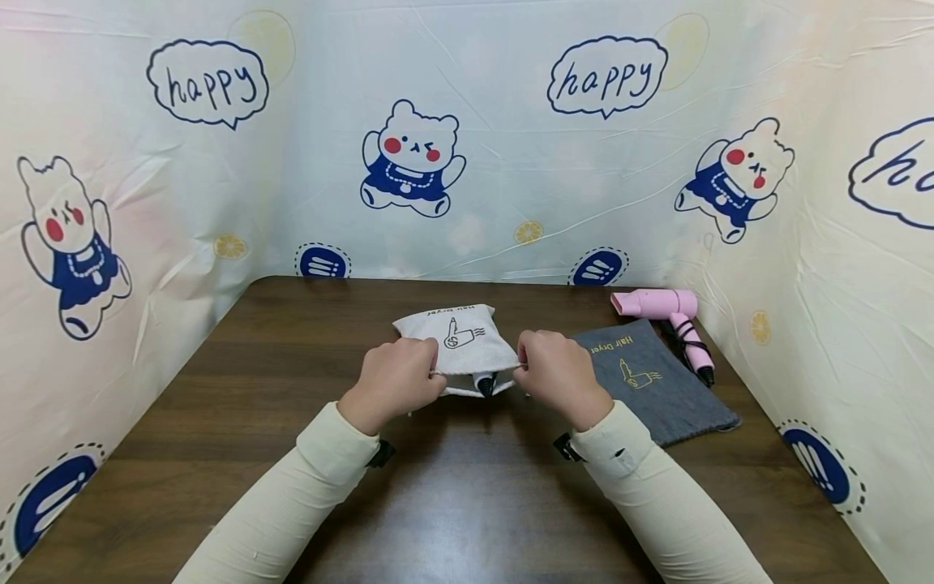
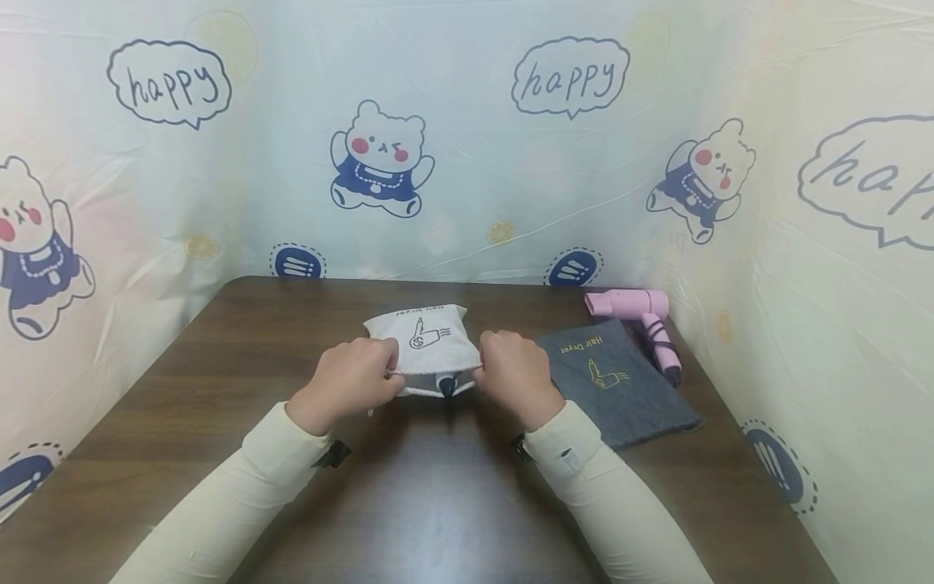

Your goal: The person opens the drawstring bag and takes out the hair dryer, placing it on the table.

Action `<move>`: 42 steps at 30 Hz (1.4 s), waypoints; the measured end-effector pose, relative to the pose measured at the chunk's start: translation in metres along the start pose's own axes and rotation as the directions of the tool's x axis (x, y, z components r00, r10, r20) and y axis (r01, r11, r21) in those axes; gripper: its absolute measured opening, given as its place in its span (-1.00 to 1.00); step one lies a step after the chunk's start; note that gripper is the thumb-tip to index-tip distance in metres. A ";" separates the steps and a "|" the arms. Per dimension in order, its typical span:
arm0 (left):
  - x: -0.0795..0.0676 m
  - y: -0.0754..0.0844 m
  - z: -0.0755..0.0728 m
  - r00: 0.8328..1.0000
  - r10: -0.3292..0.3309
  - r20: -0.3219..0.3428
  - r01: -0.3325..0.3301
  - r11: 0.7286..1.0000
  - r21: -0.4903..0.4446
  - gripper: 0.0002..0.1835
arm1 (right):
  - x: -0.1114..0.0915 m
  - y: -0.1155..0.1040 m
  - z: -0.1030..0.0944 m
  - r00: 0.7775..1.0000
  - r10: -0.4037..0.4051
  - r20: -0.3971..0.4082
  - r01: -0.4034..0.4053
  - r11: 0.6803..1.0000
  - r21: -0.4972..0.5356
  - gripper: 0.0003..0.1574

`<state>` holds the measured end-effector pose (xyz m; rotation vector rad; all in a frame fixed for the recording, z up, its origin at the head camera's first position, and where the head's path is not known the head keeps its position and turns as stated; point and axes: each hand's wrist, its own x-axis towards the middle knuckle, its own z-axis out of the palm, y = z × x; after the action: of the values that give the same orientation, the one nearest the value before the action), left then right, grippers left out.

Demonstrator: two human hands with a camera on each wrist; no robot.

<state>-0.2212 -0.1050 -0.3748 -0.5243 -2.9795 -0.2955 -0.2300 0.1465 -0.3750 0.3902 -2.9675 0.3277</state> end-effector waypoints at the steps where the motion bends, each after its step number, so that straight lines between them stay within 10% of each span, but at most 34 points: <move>1: 0.000 0.000 0.000 1.000 -0.001 0.001 0.001 1.000 0.002 -0.81 | 0.000 0.000 0.000 1.000 0.001 0.001 -0.001 1.000 0.000 -0.83; 42: -0.001 -0.002 0.001 0.980 -0.037 0.197 0.031 0.999 0.035 -0.80 | 0.008 0.008 0.013 0.995 0.057 0.086 -0.047 0.993 -0.108 -0.88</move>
<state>-0.2208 -0.1071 -0.3760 -0.5287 -3.1817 -0.2106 -0.2407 0.1492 -0.3875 0.3236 -3.0701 0.1607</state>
